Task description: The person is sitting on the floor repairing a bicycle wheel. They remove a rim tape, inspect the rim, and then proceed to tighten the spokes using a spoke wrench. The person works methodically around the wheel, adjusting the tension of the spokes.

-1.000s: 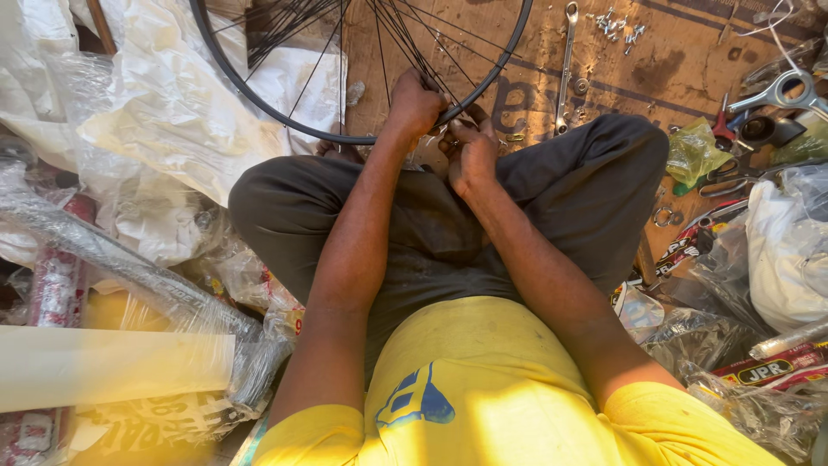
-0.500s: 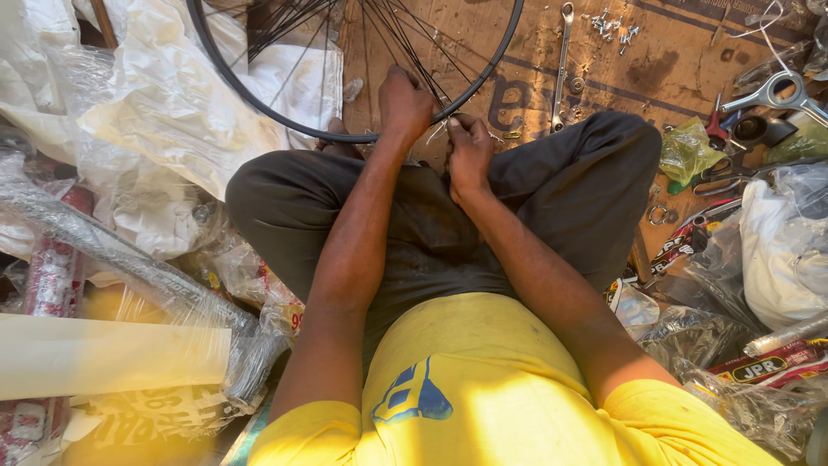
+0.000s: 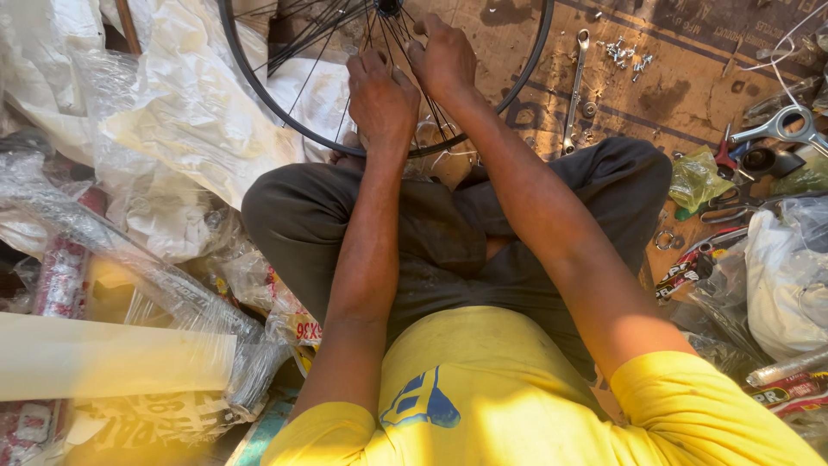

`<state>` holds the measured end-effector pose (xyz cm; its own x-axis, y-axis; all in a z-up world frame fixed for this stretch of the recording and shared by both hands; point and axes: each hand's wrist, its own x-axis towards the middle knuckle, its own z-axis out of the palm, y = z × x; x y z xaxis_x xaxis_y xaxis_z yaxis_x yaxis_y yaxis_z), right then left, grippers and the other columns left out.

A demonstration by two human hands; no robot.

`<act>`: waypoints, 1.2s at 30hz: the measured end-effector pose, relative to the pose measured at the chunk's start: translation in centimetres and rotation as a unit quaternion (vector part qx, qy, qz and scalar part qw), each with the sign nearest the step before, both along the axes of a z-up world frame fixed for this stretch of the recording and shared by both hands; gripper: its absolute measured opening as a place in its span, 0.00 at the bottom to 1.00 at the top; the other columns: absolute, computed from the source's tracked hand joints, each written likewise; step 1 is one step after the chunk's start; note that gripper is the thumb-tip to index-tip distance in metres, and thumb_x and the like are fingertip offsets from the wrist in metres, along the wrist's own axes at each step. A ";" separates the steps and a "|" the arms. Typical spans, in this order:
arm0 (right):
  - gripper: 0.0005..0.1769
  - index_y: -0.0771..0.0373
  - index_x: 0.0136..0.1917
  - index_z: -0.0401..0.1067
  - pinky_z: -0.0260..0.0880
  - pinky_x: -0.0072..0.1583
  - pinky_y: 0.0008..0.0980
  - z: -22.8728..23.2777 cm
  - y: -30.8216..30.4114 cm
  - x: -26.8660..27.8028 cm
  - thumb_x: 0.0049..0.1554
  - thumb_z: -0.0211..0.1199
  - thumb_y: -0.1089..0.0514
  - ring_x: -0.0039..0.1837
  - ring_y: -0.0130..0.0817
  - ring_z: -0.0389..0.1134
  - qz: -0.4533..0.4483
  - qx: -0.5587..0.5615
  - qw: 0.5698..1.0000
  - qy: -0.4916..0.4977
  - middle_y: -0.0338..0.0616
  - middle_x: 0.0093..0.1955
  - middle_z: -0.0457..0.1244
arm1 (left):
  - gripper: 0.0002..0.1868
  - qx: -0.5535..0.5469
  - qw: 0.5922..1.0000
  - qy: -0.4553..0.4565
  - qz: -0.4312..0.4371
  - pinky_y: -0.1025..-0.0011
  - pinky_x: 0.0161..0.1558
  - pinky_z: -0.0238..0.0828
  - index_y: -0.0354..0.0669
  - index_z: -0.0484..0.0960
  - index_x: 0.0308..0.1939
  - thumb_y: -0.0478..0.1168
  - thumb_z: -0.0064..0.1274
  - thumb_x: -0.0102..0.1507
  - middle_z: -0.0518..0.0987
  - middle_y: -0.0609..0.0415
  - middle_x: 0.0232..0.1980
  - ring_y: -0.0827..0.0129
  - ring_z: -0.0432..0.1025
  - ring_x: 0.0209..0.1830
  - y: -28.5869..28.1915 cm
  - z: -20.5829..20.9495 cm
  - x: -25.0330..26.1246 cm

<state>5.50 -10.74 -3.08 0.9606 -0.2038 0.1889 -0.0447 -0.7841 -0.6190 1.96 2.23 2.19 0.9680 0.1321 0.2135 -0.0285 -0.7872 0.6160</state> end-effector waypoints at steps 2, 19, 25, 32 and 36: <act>0.20 0.64 0.52 0.75 0.69 0.44 0.55 -1.2 0.6 2.2 0.51 0.72 0.51 0.44 0.59 0.70 0.002 -0.044 0.999 -0.018 0.56 0.40 0.69 | 0.13 -0.142 0.987 0.075 -0.006 0.52 0.45 0.73 0.33 0.75 0.45 0.34 0.57 0.59 0.80 0.37 0.45 0.43 0.77 0.44 0.1 -0.9 0.5; 0.15 0.65 0.53 0.78 0.65 0.43 0.33 10.1 -5.4 -9.8 0.59 0.67 0.52 0.41 0.34 0.66 0.083 0.212 0.945 0.233 0.45 0.41 0.68 | 0.09 -0.587 0.753 0.279 -0.105 0.69 0.28 0.76 0.33 0.77 0.50 0.33 0.50 0.67 0.82 0.47 0.34 0.68 0.78 0.27 -2.1 -5.6 1.7; 0.08 0.70 0.53 0.74 0.78 0.53 0.34 7.2 -9.7 -14.9 0.61 0.58 0.66 0.49 0.39 0.74 -0.151 0.772 0.614 0.067 0.51 0.49 0.70 | 0.09 -0.412 0.800 0.393 -0.191 0.69 0.28 0.77 0.32 0.77 0.42 0.38 0.54 0.67 0.83 0.49 0.30 0.67 0.80 0.27 -0.5 -4.5 0.1; 0.06 0.68 0.54 0.73 0.79 0.49 0.36 5.2 -6.9 -17.9 0.63 0.60 0.69 0.48 0.39 0.74 -0.175 0.741 0.645 0.065 0.50 0.48 0.70 | 0.08 -0.275 0.815 0.426 -0.280 0.61 0.27 0.81 0.32 0.77 0.41 0.34 0.58 0.62 0.82 0.46 0.32 0.61 0.81 0.30 0.7 -2.4 -1.4; 0.05 0.65 0.55 0.71 0.75 0.43 0.35 3.2 -6.4 -17.9 0.66 0.60 0.62 0.41 0.36 0.70 -0.213 0.751 0.623 0.049 0.47 0.43 0.68 | 0.12 -0.315 0.803 0.409 -0.298 0.60 0.26 0.85 0.32 0.73 0.45 0.30 0.56 0.59 0.82 0.46 0.33 0.61 0.83 0.31 0.7 -1.5 -1.6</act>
<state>-12.37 -17.10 0.14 0.7514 -0.3206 -0.5767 -0.1455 0.7720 -0.6188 0.34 2.88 0.70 0.6816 -0.5736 -0.4544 0.3334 -0.3094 0.8906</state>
